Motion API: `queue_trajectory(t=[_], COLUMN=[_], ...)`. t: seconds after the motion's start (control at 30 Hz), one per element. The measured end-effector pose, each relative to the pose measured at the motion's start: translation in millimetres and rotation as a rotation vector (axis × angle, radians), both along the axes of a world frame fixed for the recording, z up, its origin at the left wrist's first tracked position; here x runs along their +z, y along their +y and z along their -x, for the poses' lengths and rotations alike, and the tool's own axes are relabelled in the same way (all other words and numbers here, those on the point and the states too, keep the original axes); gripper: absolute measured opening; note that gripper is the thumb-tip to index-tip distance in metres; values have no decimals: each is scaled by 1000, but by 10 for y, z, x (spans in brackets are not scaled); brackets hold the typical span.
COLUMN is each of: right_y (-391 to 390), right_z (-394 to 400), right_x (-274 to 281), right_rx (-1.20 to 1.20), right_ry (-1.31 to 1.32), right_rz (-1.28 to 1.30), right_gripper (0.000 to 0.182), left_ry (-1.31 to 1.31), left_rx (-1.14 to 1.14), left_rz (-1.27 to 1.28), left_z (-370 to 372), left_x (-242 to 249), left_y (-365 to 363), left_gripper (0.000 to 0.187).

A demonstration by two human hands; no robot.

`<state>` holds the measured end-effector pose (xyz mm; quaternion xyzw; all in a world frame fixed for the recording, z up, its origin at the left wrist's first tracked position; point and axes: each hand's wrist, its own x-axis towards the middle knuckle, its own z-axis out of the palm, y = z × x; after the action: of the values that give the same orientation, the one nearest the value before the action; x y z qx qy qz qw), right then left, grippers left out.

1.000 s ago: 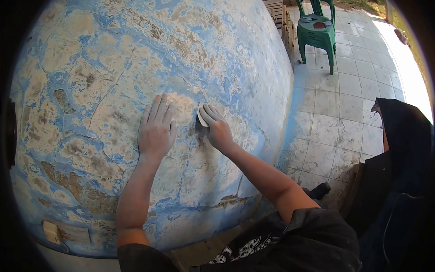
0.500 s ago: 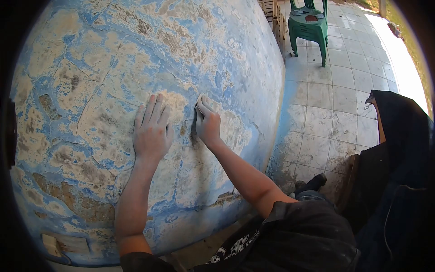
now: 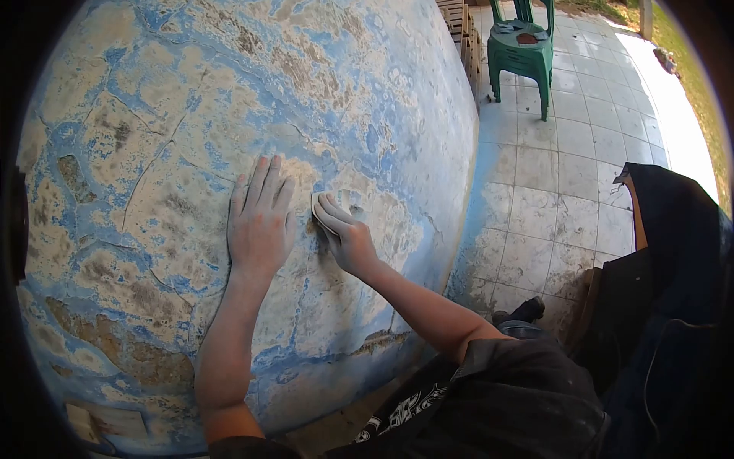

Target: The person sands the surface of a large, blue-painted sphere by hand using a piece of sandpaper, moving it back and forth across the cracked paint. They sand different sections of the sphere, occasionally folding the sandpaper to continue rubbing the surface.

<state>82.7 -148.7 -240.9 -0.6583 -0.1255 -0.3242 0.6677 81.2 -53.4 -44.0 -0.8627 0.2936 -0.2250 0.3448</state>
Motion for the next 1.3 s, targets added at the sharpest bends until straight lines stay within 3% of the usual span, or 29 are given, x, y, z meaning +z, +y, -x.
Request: queue_trajectory(t=[0.07, 0.2, 0.33, 0.53, 0.73, 0.87, 0.97, 1.07, 1.13, 1.2, 1.3], right_y=[-79, -35, 39, 37, -17, -14, 46, -83, -145, -207, -66], right_z=[-222, -296, -95, -222, -232, -374, -122, -322, -553, -640, -307], right_x=[-226, -149, -4, 34, 102, 163, 367, 113, 41, 43, 239], right_rx=[-43, -128, -38, -131, -52, -219, -87, -75, -232, -232, -132], right_ry=[64, 188, -46, 66, -121, 16, -92, -187, -91, 19, -96], right_rz=[-67, -172, -11, -96, 67, -87, 19, 67, -67, -114, -6], right_gripper=[44, 44, 44, 47, 42, 41, 40, 41, 43, 42, 46], left_ry=[-4, -21, -25, -60, -51, -38, -47, -43, -27, -8, -6], left_rx=[4, 2, 28, 58, 55, 46, 37, 35, 50, 60, 43], left_rz=[1, -15, -19, 15, 17, 14, 1, -10, -5, 2, 27], left_z=[-11, -14, -7, -5, 33, -1, 7, 31, 50, 44, 13], left_x=[12, 8, 60, 154, 169, 138, 120, 119, 136, 129, 75], left_y=[8, -21, -26, -51, -37, -48, -39, -20, -53, -65, -29], left_gripper=[55, 54, 57, 61, 62, 62, 59, 56, 56, 55, 56])
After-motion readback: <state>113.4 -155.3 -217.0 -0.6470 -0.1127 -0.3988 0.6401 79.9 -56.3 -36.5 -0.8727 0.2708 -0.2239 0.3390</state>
